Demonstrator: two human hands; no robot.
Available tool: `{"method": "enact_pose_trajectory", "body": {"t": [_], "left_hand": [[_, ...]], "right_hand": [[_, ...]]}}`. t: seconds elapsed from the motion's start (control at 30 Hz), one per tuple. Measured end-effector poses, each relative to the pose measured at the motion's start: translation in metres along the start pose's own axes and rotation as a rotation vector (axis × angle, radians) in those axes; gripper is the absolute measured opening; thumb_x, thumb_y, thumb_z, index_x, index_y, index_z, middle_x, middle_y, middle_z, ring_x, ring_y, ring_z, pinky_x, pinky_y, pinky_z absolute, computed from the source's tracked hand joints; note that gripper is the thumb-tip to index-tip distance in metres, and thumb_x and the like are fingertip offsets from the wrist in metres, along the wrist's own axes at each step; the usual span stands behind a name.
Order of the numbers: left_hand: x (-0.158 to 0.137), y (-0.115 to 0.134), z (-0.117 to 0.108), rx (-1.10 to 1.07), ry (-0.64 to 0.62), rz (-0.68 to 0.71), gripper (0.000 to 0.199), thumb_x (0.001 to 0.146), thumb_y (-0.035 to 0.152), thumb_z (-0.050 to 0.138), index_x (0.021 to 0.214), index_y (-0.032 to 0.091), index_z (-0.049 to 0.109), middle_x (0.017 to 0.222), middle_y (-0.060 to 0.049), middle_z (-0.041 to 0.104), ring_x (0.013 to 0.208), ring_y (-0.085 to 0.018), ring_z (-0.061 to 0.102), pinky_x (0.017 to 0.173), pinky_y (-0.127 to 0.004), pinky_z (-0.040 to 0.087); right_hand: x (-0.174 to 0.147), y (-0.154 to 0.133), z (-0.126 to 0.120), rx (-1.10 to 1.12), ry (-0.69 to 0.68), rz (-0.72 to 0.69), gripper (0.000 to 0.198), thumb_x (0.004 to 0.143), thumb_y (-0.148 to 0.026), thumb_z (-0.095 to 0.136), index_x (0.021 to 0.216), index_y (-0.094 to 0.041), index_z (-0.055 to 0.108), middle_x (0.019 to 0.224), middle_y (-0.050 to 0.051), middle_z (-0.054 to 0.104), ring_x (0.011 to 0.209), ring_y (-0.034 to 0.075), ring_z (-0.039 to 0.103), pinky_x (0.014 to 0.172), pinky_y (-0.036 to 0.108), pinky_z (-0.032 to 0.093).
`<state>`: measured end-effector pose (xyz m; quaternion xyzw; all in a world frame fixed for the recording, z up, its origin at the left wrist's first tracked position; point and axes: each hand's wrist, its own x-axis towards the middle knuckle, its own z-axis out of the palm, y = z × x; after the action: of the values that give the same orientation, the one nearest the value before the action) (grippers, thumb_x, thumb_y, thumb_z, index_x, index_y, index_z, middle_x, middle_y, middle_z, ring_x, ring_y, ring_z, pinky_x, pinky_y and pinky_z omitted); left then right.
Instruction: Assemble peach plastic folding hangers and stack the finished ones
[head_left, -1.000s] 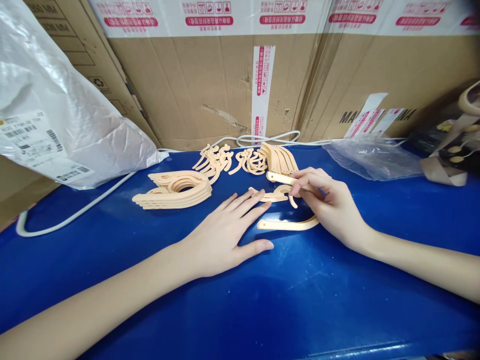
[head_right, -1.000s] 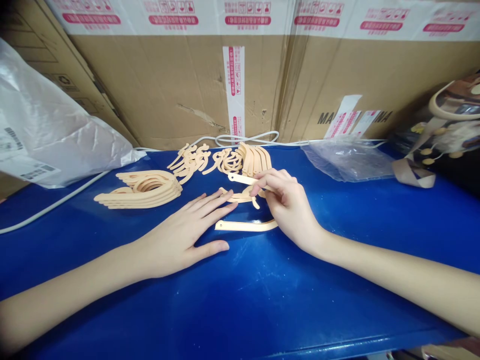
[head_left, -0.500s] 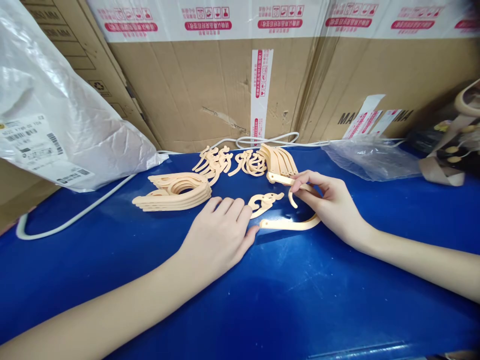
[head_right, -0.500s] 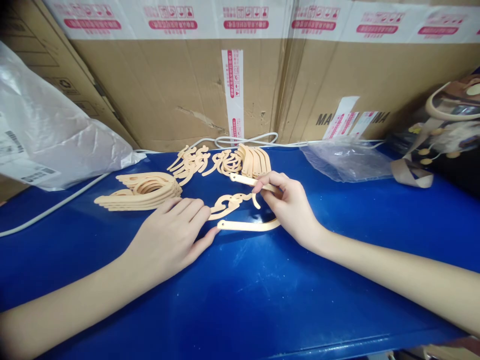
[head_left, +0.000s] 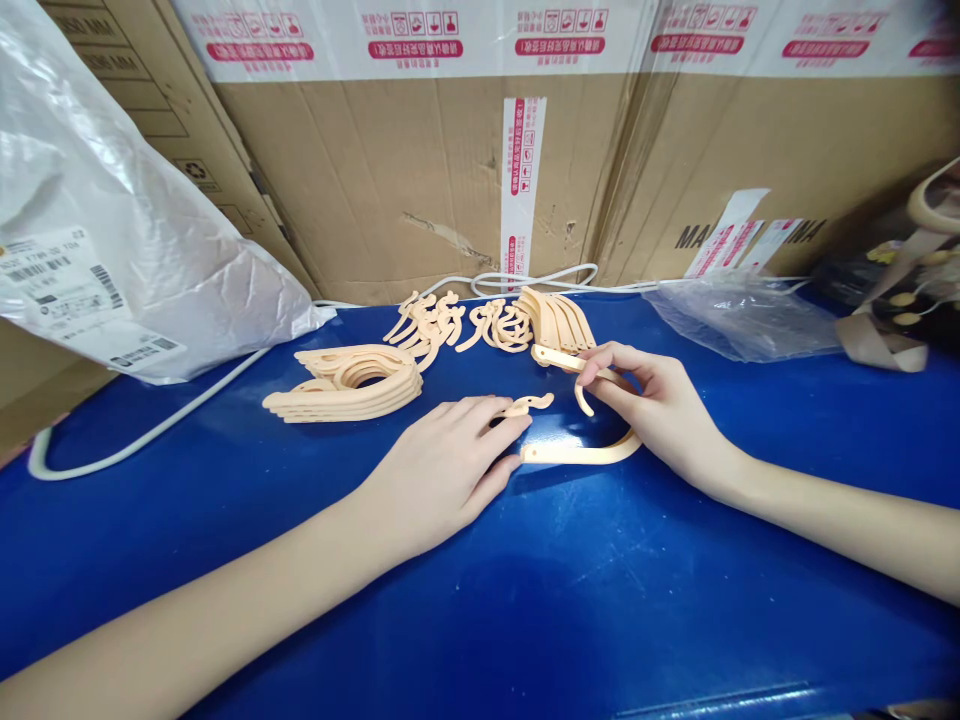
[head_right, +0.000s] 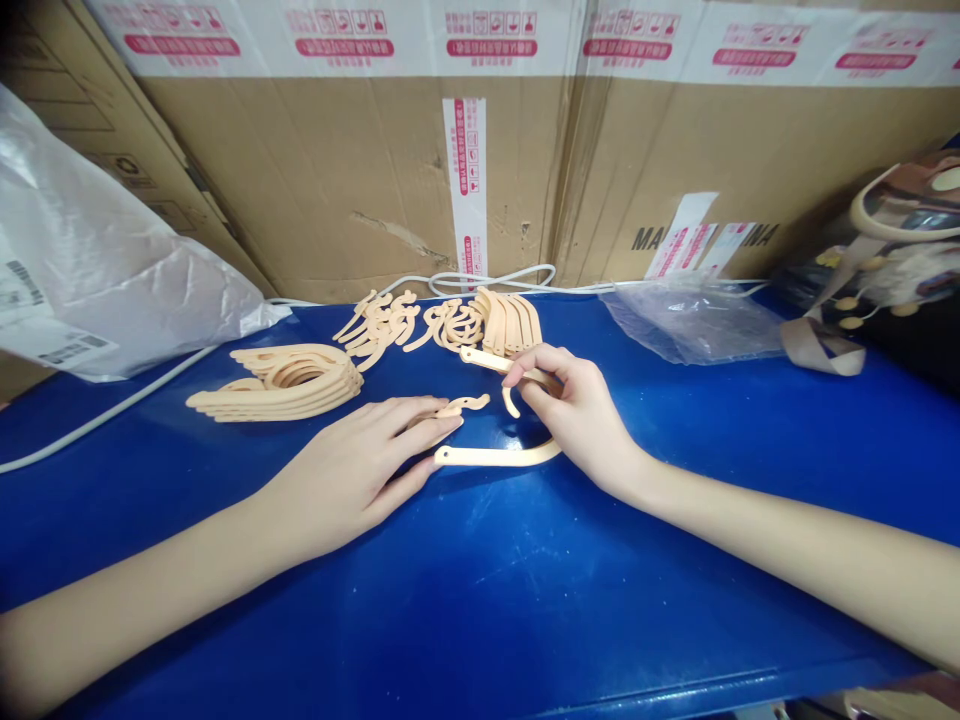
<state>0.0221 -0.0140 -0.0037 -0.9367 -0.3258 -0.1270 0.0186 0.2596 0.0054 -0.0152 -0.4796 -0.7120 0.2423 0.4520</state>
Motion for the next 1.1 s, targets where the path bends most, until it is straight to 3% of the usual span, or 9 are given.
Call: {"method": "enact_pose_trajectory", "body": {"t": [0.13, 0.3, 0.43, 0.53, 0.77, 0.9, 1.0, 1.1], "left_hand": [[-0.001, 0.005, -0.001, 0.164, 0.002, -0.016, 0.022, 0.095, 0.022, 0.042, 0.106, 0.017, 0.061, 0.11, -0.01, 0.063, 0.093, -0.024, 0.062, 0.072, -0.037, 0.052], [-0.006, 0.01, -0.002, 0.399, 0.073, -0.022, 0.011, 0.088, 0.013, 0.049, 0.089, 0.018, 0.059, 0.081, -0.003, 0.061, 0.068, -0.021, 0.059, 0.054, -0.031, 0.046], [-0.009, 0.014, -0.002, 0.504, 0.115, -0.007, 0.013, 0.084, 0.008, 0.051, 0.087, 0.018, 0.058, 0.074, -0.002, 0.058, 0.063, -0.02, 0.058, 0.05, -0.03, 0.041], [-0.009, 0.017, -0.003, 0.533, 0.126, -0.014, 0.014, 0.082, 0.006, 0.051, 0.085, 0.018, 0.057, 0.073, -0.001, 0.058, 0.063, -0.019, 0.057, 0.049, -0.029, 0.039], [-0.009, 0.018, -0.007, 0.551, 0.107, -0.023, 0.015, 0.088, 0.008, 0.047, 0.08, 0.018, 0.055, 0.068, -0.001, 0.056, 0.062, -0.018, 0.056, 0.047, -0.029, 0.033], [-0.009, 0.017, -0.009, 0.479, 0.104, -0.052, 0.013, 0.088, 0.012, 0.047, 0.08, 0.017, 0.056, 0.069, -0.003, 0.058, 0.064, -0.02, 0.058, 0.049, -0.03, 0.034], [-0.008, 0.017, -0.015, 0.35, 0.078, -0.117, 0.009, 0.087, 0.016, 0.05, 0.081, 0.017, 0.057, 0.073, -0.003, 0.059, 0.067, -0.022, 0.06, 0.049, -0.032, 0.036], [-0.007, 0.016, -0.025, 0.204, -0.022, -0.169, 0.011, 0.083, 0.012, 0.05, 0.087, 0.018, 0.059, 0.079, -0.002, 0.062, 0.072, -0.023, 0.062, 0.048, -0.032, 0.038]], "right_hand": [[0.002, 0.001, -0.002, -0.135, -0.047, -0.038, 0.014, 0.081, -0.016, 0.052, 0.078, -0.022, 0.064, 0.092, 0.002, 0.066, 0.093, 0.022, 0.057, 0.084, 0.04, 0.039], [0.006, 0.001, -0.005, -0.327, -0.141, -0.128, 0.019, 0.083, -0.012, 0.05, 0.078, -0.024, 0.063, 0.09, 0.001, 0.067, 0.09, 0.022, 0.054, 0.083, 0.041, 0.037], [0.007, 0.004, -0.004, -0.251, -0.185, -0.128, 0.019, 0.084, -0.011, 0.049, 0.08, -0.023, 0.063, 0.102, 0.003, 0.061, 0.1, 0.022, 0.055, 0.087, 0.04, 0.038], [0.008, 0.006, -0.004, -0.254, -0.217, -0.125, 0.02, 0.083, -0.01, 0.049, 0.08, -0.022, 0.064, 0.099, 0.003, 0.061, 0.099, 0.022, 0.055, 0.088, 0.04, 0.038], [0.011, 0.007, -0.006, -0.329, -0.254, -0.154, 0.022, 0.085, -0.01, 0.047, 0.079, -0.022, 0.065, 0.099, 0.004, 0.066, 0.095, 0.023, 0.056, 0.085, 0.041, 0.037], [0.006, -0.003, -0.005, -0.416, -0.207, -0.229, 0.017, 0.087, -0.015, 0.048, 0.083, -0.022, 0.063, 0.102, 0.006, 0.065, 0.095, 0.023, 0.055, 0.082, 0.04, 0.036], [-0.002, -0.015, -0.002, -0.49, -0.217, -0.353, 0.012, 0.087, -0.031, 0.056, 0.085, -0.021, 0.062, 0.096, 0.007, 0.063, 0.091, 0.023, 0.054, 0.077, 0.037, 0.036], [-0.009, -0.022, 0.001, -0.582, -0.289, -0.479, 0.032, 0.084, -0.051, 0.06, 0.087, -0.02, 0.064, 0.092, 0.007, 0.061, 0.087, 0.022, 0.054, 0.075, 0.037, 0.036]]}}
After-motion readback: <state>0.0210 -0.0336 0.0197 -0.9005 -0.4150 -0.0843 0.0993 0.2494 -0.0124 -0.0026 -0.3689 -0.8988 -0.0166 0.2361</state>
